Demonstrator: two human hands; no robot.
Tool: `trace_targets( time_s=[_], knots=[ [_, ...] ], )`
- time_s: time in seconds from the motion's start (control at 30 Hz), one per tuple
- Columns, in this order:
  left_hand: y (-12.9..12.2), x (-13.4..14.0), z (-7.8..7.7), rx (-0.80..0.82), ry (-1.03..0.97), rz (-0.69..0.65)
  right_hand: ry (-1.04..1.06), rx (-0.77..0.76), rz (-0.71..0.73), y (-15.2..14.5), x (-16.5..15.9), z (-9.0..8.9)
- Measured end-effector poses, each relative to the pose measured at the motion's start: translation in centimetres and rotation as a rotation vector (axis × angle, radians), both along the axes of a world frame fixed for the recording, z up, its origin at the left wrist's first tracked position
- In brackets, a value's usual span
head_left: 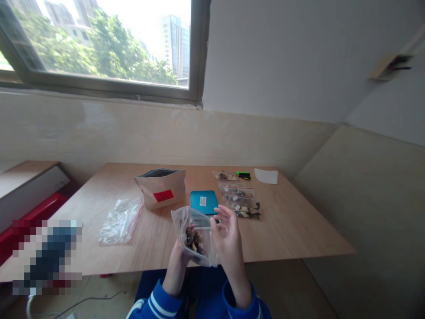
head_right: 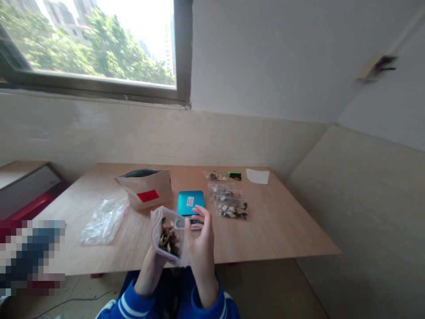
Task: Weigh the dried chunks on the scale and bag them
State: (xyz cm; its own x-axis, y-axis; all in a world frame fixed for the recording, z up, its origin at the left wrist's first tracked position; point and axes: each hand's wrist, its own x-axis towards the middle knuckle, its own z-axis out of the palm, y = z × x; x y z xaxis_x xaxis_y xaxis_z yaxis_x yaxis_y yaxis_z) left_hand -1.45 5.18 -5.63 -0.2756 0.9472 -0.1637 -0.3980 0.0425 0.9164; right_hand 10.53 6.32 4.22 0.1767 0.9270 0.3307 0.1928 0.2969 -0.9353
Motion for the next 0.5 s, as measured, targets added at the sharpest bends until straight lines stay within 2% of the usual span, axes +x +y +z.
trace_targets(
  time_s=[0.07, 0.17, 0.23, 0.3, 0.4, 0.5],
  knots=[
    [-0.2, -0.3, -0.2, 0.013, 0.018, 0.071, -0.154, 0.144, -0.007, -1.2, -0.2, 0.8],
    [-0.9, -0.7, -0.4, -0.006, 0.086, 0.148, -0.248, 0.230, 0.236, -2.5, -0.9, 1.4],
    [-1.2, -0.8, -0.4, -0.069, 0.142, 0.179, -0.255, 0.185, 0.326, -2.6, -1.6, 0.9],
    [-1.2, -0.8, -0.4, -0.085, 0.175, 0.187, -0.278, 0.109, 0.324, -1.8, -2.2, -0.5],
    [-0.7, -0.9, -0.5, 0.039, 0.181, 0.172, -0.340, 0.017, 0.363, 0.1, -3.1, -2.8],
    [0.1, -1.3, -1.2, 0.104, 0.178, 0.175, -0.371, -0.080, 0.526, 1.9, -3.6, -4.2]
  ],
)
